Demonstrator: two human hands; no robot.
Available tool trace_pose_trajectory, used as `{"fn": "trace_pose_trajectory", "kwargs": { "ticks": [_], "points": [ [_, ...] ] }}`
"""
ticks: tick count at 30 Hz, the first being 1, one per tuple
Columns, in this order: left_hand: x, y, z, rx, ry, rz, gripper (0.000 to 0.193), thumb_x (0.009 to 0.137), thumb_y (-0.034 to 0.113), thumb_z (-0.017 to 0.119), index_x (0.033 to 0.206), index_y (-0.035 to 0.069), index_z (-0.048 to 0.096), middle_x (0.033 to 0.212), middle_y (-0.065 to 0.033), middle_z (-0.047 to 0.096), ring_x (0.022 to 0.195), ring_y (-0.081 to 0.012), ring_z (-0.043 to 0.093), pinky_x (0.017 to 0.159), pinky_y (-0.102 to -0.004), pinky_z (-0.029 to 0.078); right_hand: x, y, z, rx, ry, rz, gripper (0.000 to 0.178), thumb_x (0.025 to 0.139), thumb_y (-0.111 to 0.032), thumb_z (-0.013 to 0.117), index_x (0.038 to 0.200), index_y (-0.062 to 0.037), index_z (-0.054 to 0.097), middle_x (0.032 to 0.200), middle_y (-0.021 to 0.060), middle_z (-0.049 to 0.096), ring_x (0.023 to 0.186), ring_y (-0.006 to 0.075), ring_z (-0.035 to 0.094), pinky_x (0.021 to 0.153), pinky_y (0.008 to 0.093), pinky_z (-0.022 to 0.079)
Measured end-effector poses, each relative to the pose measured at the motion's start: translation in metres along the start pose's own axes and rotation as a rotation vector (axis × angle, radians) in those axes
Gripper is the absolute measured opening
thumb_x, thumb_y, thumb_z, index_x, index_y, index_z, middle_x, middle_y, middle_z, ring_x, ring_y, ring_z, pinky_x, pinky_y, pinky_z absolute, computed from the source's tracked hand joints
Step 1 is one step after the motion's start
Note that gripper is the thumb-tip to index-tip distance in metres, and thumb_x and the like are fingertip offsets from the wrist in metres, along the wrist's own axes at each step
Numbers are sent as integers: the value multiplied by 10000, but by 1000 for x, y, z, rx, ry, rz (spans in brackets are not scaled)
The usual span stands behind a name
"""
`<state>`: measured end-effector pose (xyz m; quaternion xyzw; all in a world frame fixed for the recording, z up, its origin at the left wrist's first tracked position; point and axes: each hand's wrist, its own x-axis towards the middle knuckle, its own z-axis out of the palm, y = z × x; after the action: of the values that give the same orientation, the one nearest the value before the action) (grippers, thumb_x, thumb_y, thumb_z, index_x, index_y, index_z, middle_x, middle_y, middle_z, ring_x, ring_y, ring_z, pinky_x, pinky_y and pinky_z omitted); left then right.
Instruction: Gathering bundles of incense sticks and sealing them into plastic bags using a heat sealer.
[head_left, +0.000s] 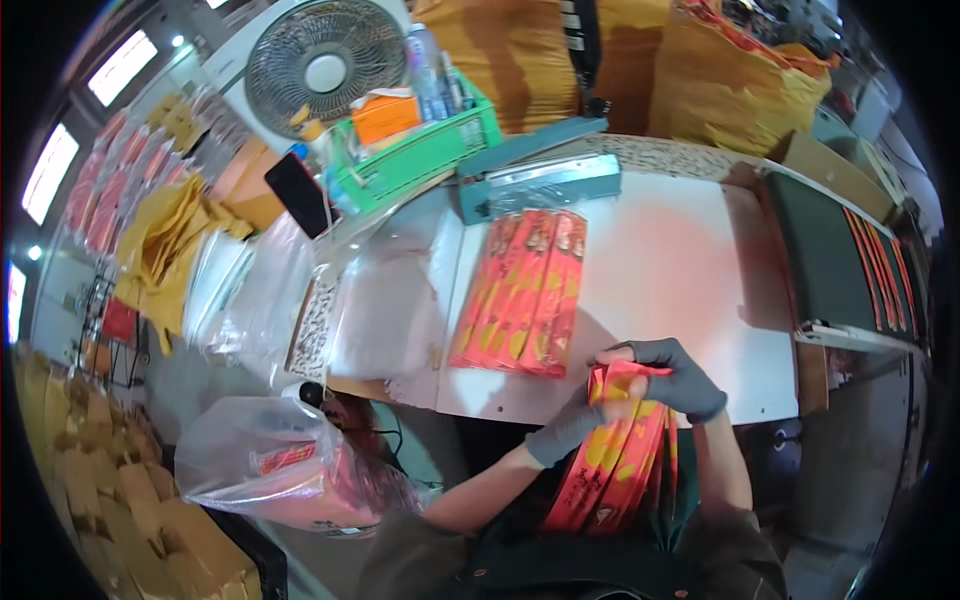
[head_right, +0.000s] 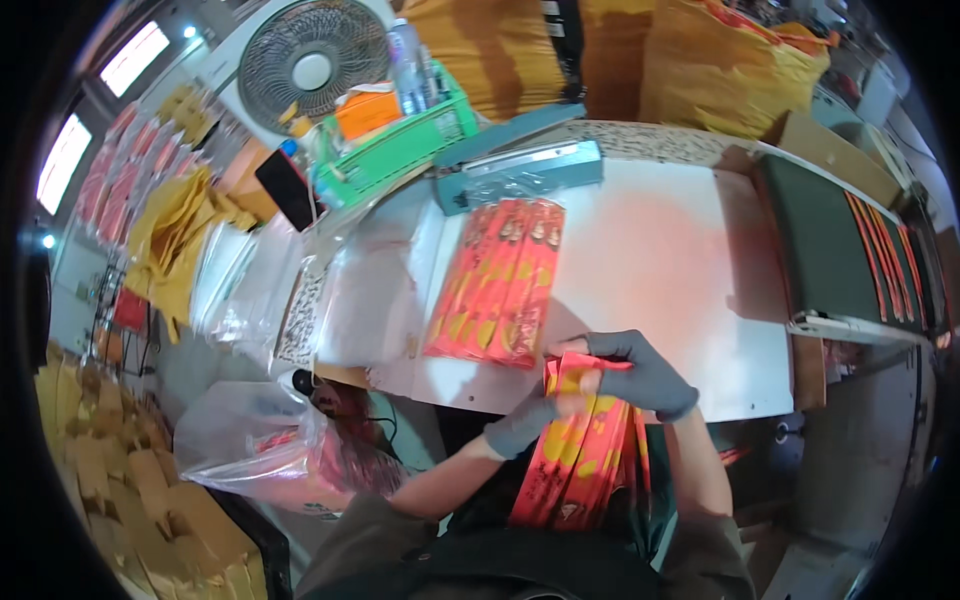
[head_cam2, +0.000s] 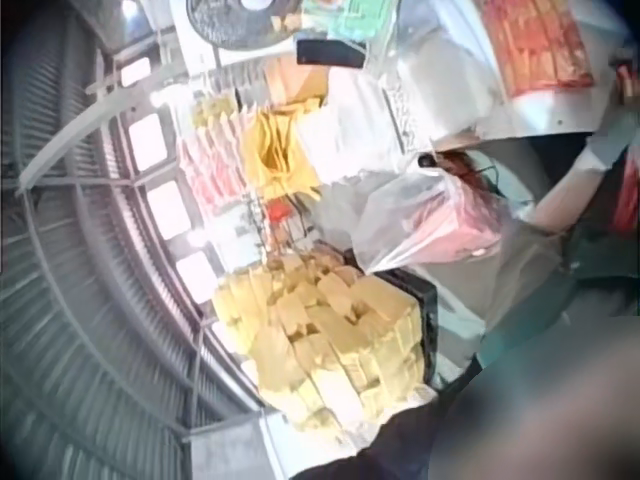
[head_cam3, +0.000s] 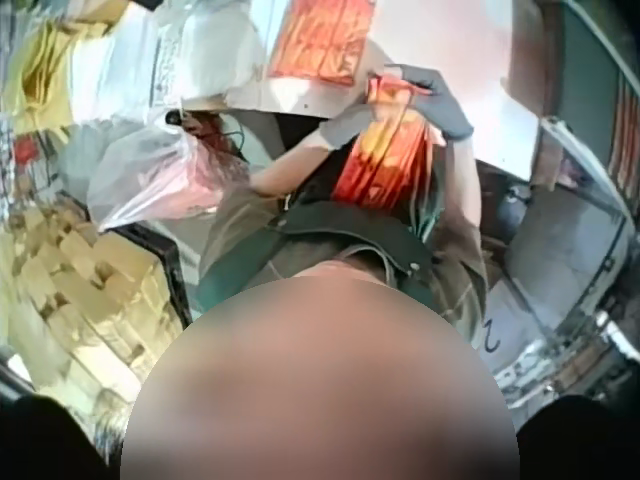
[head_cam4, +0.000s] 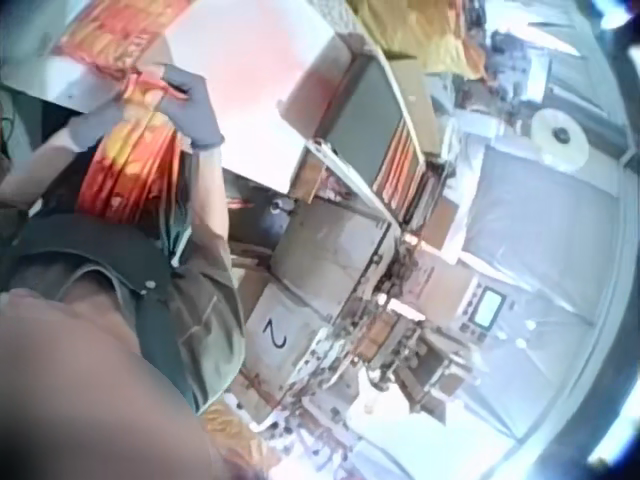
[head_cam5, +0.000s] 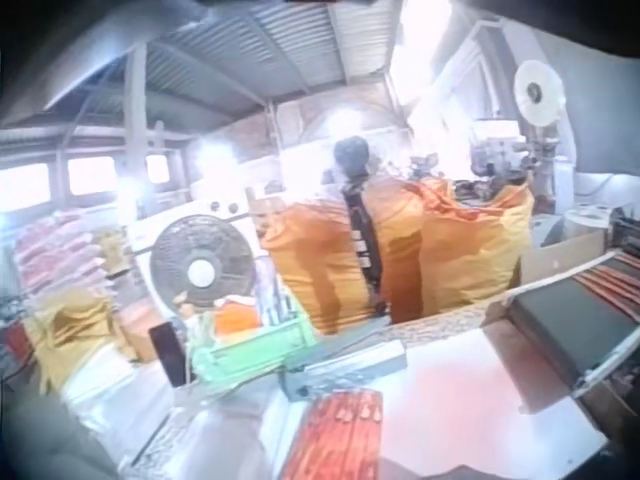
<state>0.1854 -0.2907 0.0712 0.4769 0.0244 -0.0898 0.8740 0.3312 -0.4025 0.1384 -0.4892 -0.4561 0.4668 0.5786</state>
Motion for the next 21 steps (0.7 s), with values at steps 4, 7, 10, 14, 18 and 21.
{"fn": "trace_pose_trajectory", "kwargs": {
  "ticks": [4, 7, 10, 14, 18, 21],
  "points": [
    [-14, -44, -31, -83, 373, 238, 557, 922, 317, 545, 1353, 26, 347, 1270, -51, 460, 1117, -141, 482, 912, -298, 432, 31, 45, 4, 29, -3, 114, 251, 840, -142, 646, 1029, 22, 663, 923, 66, 670, 872, 101, 581, 830, 268, 454],
    [-82, -5, -98, 782, 384, 312, 515, 905, 218, 529, 1343, -16, 394, 1310, -152, 460, 1220, -243, 439, 1068, -356, 271, 46, 63, 1, -86, -37, 173, 219, 831, -118, 641, 1009, 4, 676, 913, 47, 665, 844, 84, 559, 799, 248, 447],
    [-152, 71, -186, 1029, 856, 362, 309, 873, 75, 524, 1175, 29, 576, 1075, -55, 628, 968, -156, 583, 858, -309, 443, 46, 76, 2, -46, 39, 203, 217, 821, -110, 642, 1007, -5, 683, 892, 43, 666, 841, 84, 554, 795, 247, 441],
    [-230, 86, -262, 1504, 1124, -175, 256, 735, 174, 686, 913, 16, 592, 847, -159, 605, 821, -310, 607, 721, -371, 483, 58, 65, 13, 0, -25, 168, 236, 818, -126, 651, 1021, -10, 684, 892, 39, 670, 850, 90, 556, 803, 255, 442],
    [-222, 81, -282, 1638, 1101, -82, 183, 770, 189, 623, 842, 23, 593, 791, -174, 573, 778, -372, 577, 685, -411, 468, 57, 65, 16, -43, -24, 198, 245, 827, -135, 643, 1036, -14, 685, 938, 43, 674, 885, 101, 565, 830, 261, 438],
    [-216, 93, -286, 1614, 1282, 141, 229, 896, 228, 534, 806, 19, 560, 754, -144, 585, 682, -309, 585, 637, -377, 471, 56, 63, 19, -23, -16, 201, 245, 831, -125, 634, 1046, -19, 686, 960, 52, 677, 905, 107, 571, 848, 264, 438]
  ]
}}
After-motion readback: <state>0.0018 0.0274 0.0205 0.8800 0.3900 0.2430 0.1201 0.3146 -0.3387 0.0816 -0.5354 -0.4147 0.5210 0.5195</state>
